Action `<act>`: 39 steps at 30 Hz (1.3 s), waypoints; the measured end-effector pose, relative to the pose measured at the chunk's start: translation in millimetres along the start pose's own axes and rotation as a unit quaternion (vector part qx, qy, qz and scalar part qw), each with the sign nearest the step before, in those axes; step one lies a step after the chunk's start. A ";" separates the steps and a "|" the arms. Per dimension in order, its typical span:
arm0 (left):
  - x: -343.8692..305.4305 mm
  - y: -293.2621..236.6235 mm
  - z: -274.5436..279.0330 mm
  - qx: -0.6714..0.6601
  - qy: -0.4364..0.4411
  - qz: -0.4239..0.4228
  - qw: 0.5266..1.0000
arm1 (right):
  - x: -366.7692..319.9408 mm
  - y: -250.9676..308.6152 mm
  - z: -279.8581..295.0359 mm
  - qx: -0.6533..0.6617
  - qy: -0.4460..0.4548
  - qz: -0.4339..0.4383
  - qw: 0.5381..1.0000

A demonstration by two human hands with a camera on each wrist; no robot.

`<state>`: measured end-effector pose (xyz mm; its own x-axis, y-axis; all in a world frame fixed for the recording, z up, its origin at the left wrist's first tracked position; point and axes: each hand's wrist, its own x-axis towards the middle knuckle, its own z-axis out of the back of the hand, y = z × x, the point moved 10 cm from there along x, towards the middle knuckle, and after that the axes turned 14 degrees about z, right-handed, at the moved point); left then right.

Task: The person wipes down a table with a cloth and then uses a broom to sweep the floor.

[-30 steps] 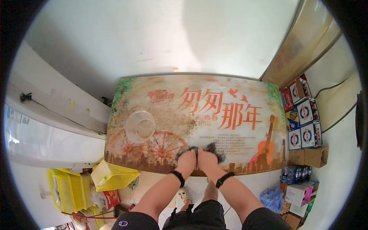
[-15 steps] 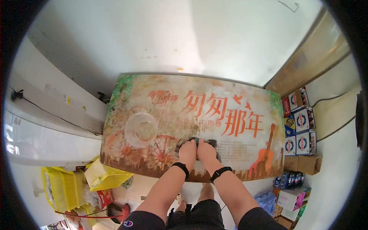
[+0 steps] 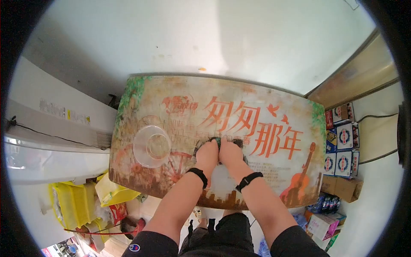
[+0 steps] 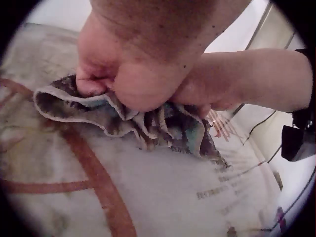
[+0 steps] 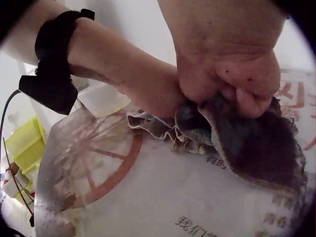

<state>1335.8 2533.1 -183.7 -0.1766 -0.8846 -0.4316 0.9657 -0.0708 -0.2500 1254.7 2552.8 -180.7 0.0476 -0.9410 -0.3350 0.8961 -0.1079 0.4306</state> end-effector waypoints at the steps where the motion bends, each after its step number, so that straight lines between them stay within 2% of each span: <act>1: 4.7 -0.7 0.7 0.000 -0.010 -0.005 1.000 | 3.0 2.2 7.1 -0.001 -0.001 0.003 1.000; 4: 15.9 -3.5 6.3 0.007 -0.024 0.005 1.000 | 15.5 0.0 10.7 0.002 -0.004 0.020 1.000; 6: 22.9 -6.0 12.2 0.035 -0.030 0.005 0.999 | 25.3 -2.0 15.9 -0.002 -0.048 0.033 0.998; 9: 33.3 -6.6 16.4 0.046 -0.053 0.016 0.997 | 37.1 -0.9 22.4 -0.002 -0.066 0.072 0.995; 14: 23.9 -4.2 13.2 0.069 -0.052 0.026 0.996 | 27.6 -1.3 24.5 0.013 -0.054 0.075 0.996; 17: -2.5 6.3 -10.7 0.073 -0.029 0.020 0.997 | -1.9 7.8 1.4 -0.029 -0.046 0.120 0.991; 23: -106.8 25.6 -38.4 0.079 0.005 -0.007 0.997 | -96.5 30.2 -48.1 -0.061 -0.014 0.118 0.991; 24: -124.6 31.1 -42.8 0.076 -0.003 -0.013 0.997 | -113.5 36.4 -57.8 -0.060 -0.044 0.137 0.988; 27: -168.2 55.4 -65.5 0.070 0.006 -0.002 0.998 | -165.5 53.2 -79.0 -0.093 -0.060 0.129 0.985; 29: -186.9 58.4 -66.4 0.097 -0.060 -0.053 0.992 | -199.8 74.0 -62.5 -0.172 -0.145 0.142 0.964; 30: -189.8 59.5 -66.8 0.092 -0.064 -0.059 0.992 | -201.5 77.9 -67.7 -0.178 -0.148 0.139 0.963; 32: -185.2 58.7 -66.2 0.081 -0.066 -0.058 0.993 | -188.4 61.9 -86.3 -0.110 -0.091 0.067 0.988; 36: -166.7 56.7 -69.7 0.040 -0.058 -0.025 0.997 | -171.3 58.6 -82.4 -0.091 -0.047 0.030 0.994; 38: -145.7 47.3 -54.4 0.080 -0.064 -0.019 0.995 | -151.3 40.8 -77.6 -0.010 -0.033 -0.052 0.998; 39: -133.5 45.6 -52.4 0.061 -0.052 -0.017 0.997 | -139.8 40.4 -72.0 -0.023 -0.056 -0.027 0.998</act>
<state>1393.4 2672.1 -182.9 -0.1955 -0.9233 -0.3306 0.9764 -0.1518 -0.1533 1316.0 2703.1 -176.8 -0.0485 -0.9644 -0.2600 0.9153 -0.1472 0.3749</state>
